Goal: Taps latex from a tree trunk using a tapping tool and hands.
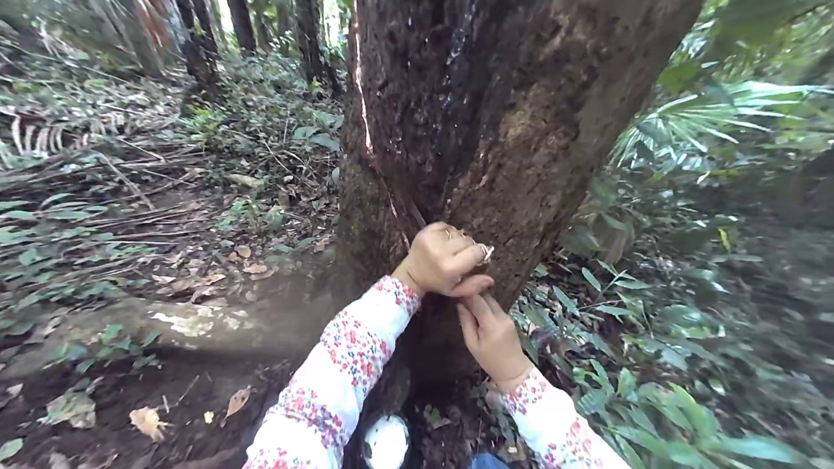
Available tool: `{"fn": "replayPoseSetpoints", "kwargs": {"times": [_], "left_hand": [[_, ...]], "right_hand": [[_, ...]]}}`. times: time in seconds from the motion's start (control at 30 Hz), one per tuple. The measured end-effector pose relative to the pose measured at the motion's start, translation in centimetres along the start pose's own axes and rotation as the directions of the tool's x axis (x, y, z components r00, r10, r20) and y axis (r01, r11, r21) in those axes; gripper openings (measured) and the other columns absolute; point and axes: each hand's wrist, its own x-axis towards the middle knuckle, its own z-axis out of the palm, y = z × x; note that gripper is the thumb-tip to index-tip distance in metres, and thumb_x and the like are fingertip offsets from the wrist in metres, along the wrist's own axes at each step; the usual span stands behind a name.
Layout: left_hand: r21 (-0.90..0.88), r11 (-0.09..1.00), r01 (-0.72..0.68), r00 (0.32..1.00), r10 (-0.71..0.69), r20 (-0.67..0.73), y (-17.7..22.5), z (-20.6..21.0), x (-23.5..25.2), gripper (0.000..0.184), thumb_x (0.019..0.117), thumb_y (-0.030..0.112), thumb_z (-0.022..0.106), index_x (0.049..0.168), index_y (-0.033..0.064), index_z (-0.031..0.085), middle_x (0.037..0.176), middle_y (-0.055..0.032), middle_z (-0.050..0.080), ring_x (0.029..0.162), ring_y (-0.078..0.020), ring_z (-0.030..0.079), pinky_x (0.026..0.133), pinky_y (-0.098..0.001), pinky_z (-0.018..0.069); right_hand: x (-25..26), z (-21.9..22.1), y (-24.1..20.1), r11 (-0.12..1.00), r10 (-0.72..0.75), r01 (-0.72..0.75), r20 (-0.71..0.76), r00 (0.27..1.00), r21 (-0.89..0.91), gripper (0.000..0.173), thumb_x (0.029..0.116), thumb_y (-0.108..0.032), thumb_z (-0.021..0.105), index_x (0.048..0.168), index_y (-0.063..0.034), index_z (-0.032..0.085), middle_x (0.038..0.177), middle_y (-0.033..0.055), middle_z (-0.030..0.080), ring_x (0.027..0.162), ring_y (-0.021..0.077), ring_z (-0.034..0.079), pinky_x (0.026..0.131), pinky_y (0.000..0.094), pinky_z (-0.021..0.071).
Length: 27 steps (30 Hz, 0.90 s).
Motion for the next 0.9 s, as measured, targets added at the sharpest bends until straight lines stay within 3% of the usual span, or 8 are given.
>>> {"fn": "replayPoseSetpoints", "kwargs": {"times": [0.2,0.27,0.33,0.5,0.57,0.63,0.8,0.9], "left_hand": [[-0.023,0.999,0.032,0.999,-0.032,-0.006,2.4,1.0,-0.9,0.071,0.1071,0.054,0.029,0.075,0.0062,0.071,0.06,-0.008,0.065,0.057,-0.0202,0.064,0.067,-0.0361,0.0544],[-0.022,0.999,0.037,0.999,-0.037,-0.003,1.1,0.3,-0.3,0.061,0.1048,0.047,0.037,0.074,0.0064,0.071,0.062,-0.0073,0.068,0.059,-0.0192,0.066,0.068,-0.0363,0.0552],[0.008,1.0,0.023,0.999,-0.022,-0.042,0.0,0.5,-0.1,0.065,0.1057,0.049,0.035,0.072,0.0064,0.069,0.058,-0.0063,0.064,0.056,-0.018,0.062,0.066,-0.0359,0.0533],[-0.04,0.999,0.024,1.0,-0.024,0.001,2.3,1.0,-1.1,0.069,0.1076,0.053,0.03,0.074,0.0069,0.069,0.058,-0.007,0.063,0.056,-0.0195,0.062,0.068,-0.0355,0.0538],[-0.032,0.998,0.045,0.999,-0.044,0.021,0.9,0.2,-0.6,0.059,0.1047,0.046,0.04,0.075,0.0063,0.072,0.064,-0.0075,0.069,0.061,-0.0193,0.067,0.07,-0.0365,0.0558],[0.016,0.999,0.037,0.999,-0.037,-0.023,-0.5,0.2,-0.1,0.06,0.1037,0.046,0.038,0.072,0.0055,0.07,0.061,-0.0072,0.067,0.058,-0.0186,0.065,0.065,-0.0363,0.0542],[-0.063,0.998,0.029,0.999,-0.027,0.034,2.5,0.7,-1.4,0.068,0.107,0.051,0.031,0.074,0.0062,0.071,0.06,-0.0081,0.067,0.057,-0.0202,0.065,0.067,-0.0369,0.0545],[-0.026,0.999,0.021,0.999,-0.02,0.039,0.5,-0.3,-0.8,0.057,0.1043,0.043,0.041,0.076,0.0051,0.073,0.065,-0.0086,0.071,0.062,-0.0201,0.069,0.068,-0.037,0.0567]], "right_hand": [[-2.0,-1.2,1.3,0.999,-0.027,0.028,0.029,0.999,-0.039,0.025,0.1011,-0.019,0.054,0.1,-0.0029,0.074,0.086,0.0183,0.071,0.068,0.025,0.07,0.058,0.0334,0.0582],[-0.4,-0.4,0.6,0.999,-0.017,0.018,0.022,1.0,-0.033,0.025,0.0989,-0.016,0.055,0.104,-0.0007,0.074,0.087,0.02,0.072,0.066,0.0272,0.071,0.056,0.0359,0.0582],[0.3,0.3,0.3,1.0,-0.003,0.003,-0.002,1.0,-0.023,0.026,0.0985,-0.015,0.056,0.107,0.001,0.075,0.088,0.0215,0.072,0.065,0.029,0.071,0.055,0.0379,0.0578],[-2.0,-0.5,1.1,0.999,-0.009,0.009,0.025,1.0,-0.032,0.025,0.1008,-0.018,0.053,0.095,-0.0022,0.072,0.083,0.0181,0.069,0.065,0.0245,0.069,0.056,0.0333,0.0574],[-0.2,0.3,0.2,1.0,0.014,-0.014,0.025,1.0,-0.022,0.024,0.0978,-0.015,0.056,0.102,0.0015,0.073,0.087,0.0209,0.072,0.067,0.0282,0.072,0.056,0.0375,0.0588],[0.6,1.1,-0.2,0.999,0.044,-0.044,0.018,0.999,-0.005,0.028,0.097,-0.013,0.057,0.111,0.0031,0.074,0.089,0.0231,0.072,0.067,0.0318,0.072,0.055,0.0412,0.0586],[-2.2,-0.2,0.3,0.999,0.037,-0.037,0.035,0.999,-0.005,0.025,0.0996,-0.018,0.054,0.096,-0.0011,0.072,0.087,0.0184,0.071,0.067,0.0253,0.071,0.058,0.0347,0.0588],[0.2,1.2,-0.7,0.998,0.064,-0.065,0.04,0.997,0.012,0.022,0.0952,-0.012,0.058,0.1,0.0036,0.074,0.091,0.0228,0.073,0.069,0.0313,0.073,0.059,0.0409,0.0603]]}}
